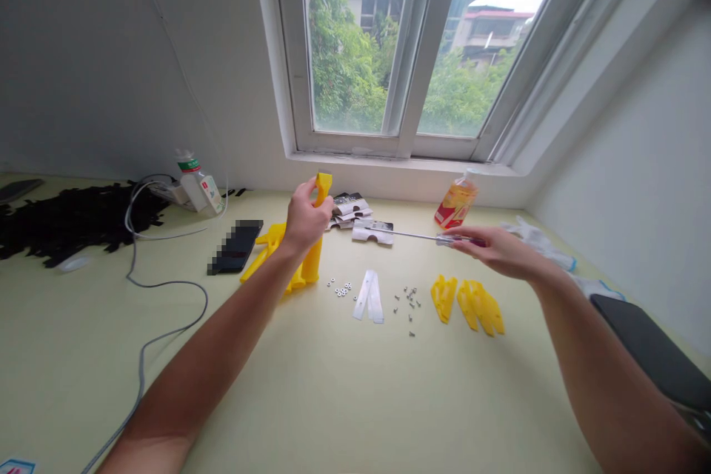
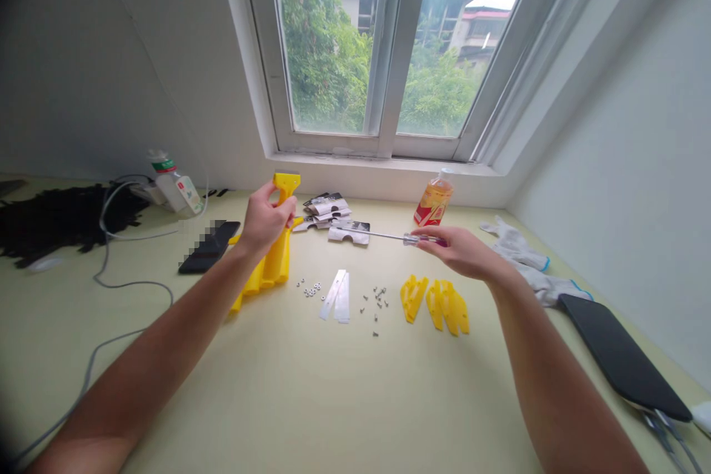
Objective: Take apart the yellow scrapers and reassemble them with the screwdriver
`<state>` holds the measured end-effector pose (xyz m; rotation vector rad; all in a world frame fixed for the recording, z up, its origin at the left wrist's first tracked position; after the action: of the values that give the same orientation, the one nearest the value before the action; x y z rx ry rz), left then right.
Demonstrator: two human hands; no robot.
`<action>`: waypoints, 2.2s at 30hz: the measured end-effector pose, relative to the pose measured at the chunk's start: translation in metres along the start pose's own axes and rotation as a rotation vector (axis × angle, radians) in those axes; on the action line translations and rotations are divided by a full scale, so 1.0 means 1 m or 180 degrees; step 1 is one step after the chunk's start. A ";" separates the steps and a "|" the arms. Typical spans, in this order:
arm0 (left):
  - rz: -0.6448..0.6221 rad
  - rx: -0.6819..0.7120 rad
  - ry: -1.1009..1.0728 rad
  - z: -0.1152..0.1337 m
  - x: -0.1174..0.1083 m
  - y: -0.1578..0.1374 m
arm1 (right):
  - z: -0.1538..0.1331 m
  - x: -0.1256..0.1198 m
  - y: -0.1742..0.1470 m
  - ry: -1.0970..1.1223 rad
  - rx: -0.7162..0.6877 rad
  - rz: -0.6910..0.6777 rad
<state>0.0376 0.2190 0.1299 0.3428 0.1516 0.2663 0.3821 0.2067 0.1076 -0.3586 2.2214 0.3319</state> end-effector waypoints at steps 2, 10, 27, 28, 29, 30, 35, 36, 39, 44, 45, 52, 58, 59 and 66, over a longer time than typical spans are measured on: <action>-0.0152 -0.0091 0.0035 0.001 0.000 0.003 | 0.025 0.008 0.007 0.0075 0.0162 -0.0034; -0.0755 -0.0543 -0.0430 -0.009 0.029 -0.011 | 0.076 0.043 0.017 0.0177 0.0276 -0.0255; -0.0818 -0.0376 -0.0322 0.007 0.034 -0.022 | -0.118 0.196 0.045 -0.0573 -0.1072 -0.0672; -0.0826 -0.0355 -0.0310 0.008 0.034 -0.022 | -0.117 0.197 0.046 -0.0589 -0.1068 -0.0684; -0.0837 -0.0339 -0.0291 0.009 0.034 -0.023 | -0.116 0.198 0.046 -0.0596 -0.1066 -0.0694; -0.0850 -0.0334 -0.0268 0.009 0.035 -0.023 | -0.116 0.199 0.046 -0.0593 -0.1063 -0.0700; -0.0963 -0.0386 -0.0136 0.003 0.039 -0.024 | -0.118 0.203 0.046 -0.0441 -0.1027 -0.0713; -0.0985 -0.0334 -0.0086 0.002 0.040 -0.023 | -0.118 0.201 0.046 -0.0381 -0.1008 -0.0705; -0.0911 -0.0037 0.0172 -0.001 0.038 -0.021 | -0.114 0.177 0.048 -0.0162 -0.0947 -0.0595; -0.0804 0.0076 0.0590 -0.005 0.039 -0.027 | -0.106 0.088 0.040 0.0277 -0.0785 0.0186; -0.0845 0.0069 0.0627 -0.005 0.042 -0.030 | -0.106 0.068 0.036 0.0438 -0.0763 0.0488; -0.0633 0.0246 0.0932 0.004 0.041 -0.035 | -0.119 0.026 0.016 0.0587 -0.0857 0.1361; -0.0874 0.0619 0.0918 0.018 0.051 -0.049 | -0.135 0.036 0.012 0.0561 -0.1147 0.1331; -0.0962 0.0681 0.0888 0.021 0.054 -0.053 | -0.138 0.039 0.011 0.0539 -0.1187 0.1288; -0.1115 0.0674 0.0790 0.035 0.055 -0.061 | -0.123 0.040 0.017 0.1223 -0.0933 0.1185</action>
<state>0.1106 0.1682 0.1352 0.4852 0.4813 -0.0563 0.2644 0.1725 0.1535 -0.1682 2.6218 0.8555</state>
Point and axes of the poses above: each hand's wrist, its own y-axis towards the middle knuckle, its own x-axis out of the palm, z = x × y, the point moved 9 cm from there along y, towards the middle knuckle, and after that the axes turned 14 degrees about y, right-handed, at the moved point
